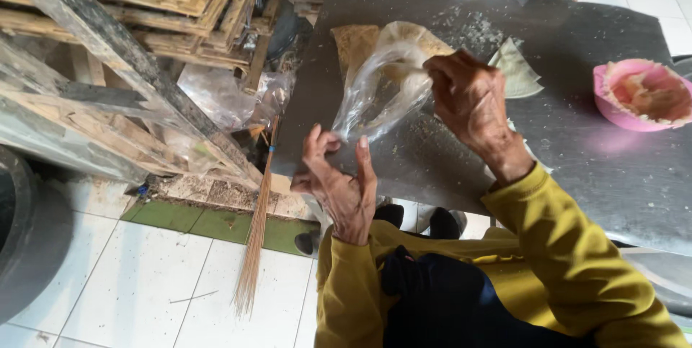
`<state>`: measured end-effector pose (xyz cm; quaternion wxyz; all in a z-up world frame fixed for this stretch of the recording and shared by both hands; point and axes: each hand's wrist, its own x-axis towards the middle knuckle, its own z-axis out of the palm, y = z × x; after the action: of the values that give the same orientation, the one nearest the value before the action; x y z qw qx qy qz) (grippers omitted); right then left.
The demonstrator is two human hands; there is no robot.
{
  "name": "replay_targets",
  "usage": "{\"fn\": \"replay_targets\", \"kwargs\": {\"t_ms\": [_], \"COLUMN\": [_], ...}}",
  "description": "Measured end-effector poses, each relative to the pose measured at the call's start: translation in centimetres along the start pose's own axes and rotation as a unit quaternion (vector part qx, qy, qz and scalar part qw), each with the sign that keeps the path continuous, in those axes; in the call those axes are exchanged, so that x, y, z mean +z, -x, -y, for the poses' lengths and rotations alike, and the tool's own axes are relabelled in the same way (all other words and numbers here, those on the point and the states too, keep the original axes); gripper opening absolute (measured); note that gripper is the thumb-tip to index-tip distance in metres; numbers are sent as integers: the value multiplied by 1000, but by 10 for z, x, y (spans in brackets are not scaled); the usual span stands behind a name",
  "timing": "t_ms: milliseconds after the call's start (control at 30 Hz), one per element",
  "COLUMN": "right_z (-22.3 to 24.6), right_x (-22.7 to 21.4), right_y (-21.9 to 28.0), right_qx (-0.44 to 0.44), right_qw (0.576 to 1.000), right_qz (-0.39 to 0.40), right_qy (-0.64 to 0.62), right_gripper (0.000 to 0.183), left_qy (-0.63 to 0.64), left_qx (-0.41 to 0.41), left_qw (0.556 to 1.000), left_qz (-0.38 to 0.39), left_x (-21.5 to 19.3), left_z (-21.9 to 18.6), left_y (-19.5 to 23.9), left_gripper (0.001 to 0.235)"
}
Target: The person folds triangular wrappers, scoops a grainy filling from a plastic bag with a spoon, and seals each dumpling by hand. The finished dumplings are placed on the metal table next to a stack of wrappers.
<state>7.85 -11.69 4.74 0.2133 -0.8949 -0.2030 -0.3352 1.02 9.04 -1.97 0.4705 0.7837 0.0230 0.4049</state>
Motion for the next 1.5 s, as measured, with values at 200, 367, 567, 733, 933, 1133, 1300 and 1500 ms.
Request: {"fn": "replay_targets", "kwargs": {"t_ms": [200,367,567,733,933,1133,1300,1500], "right_z": [9,8,-3,-1,-14,-16,-13,9], "right_x": [10,28,30,45,45,77,55,33], "right_y": [-15,-9,-12,-18,-9,-19,-2,6], "right_qx": [-16,33,34,-7,20,39,25,52], "right_qw": [998,999,999,999,998,989,996,997], "right_qz": [-33,-36,-33,-38,-48,-35,-32,-15], "right_qy": [53,-4,-5,-9,-30,-141,-79,-63], "right_gripper": [9,14,16,13,17,21,19,18], "left_qy": [-24,-35,91,247,184,153,153,212], "left_qx": [-7,-34,-74,-95,-104,-103,-126,-93], "left_qw": [999,998,990,964,977,982,980,972], "left_qz": [35,37,80,35,41,40,37,48], "left_x": [-1,2,13,16,14,11,7,5], "left_z": [-5,-4,-2,0,6,-1,-1,-4], "left_y": [-6,-18,-23,-24,-18,-18,-18,-18], "left_gripper": [56,43,20,18,21,23,25,24]}}
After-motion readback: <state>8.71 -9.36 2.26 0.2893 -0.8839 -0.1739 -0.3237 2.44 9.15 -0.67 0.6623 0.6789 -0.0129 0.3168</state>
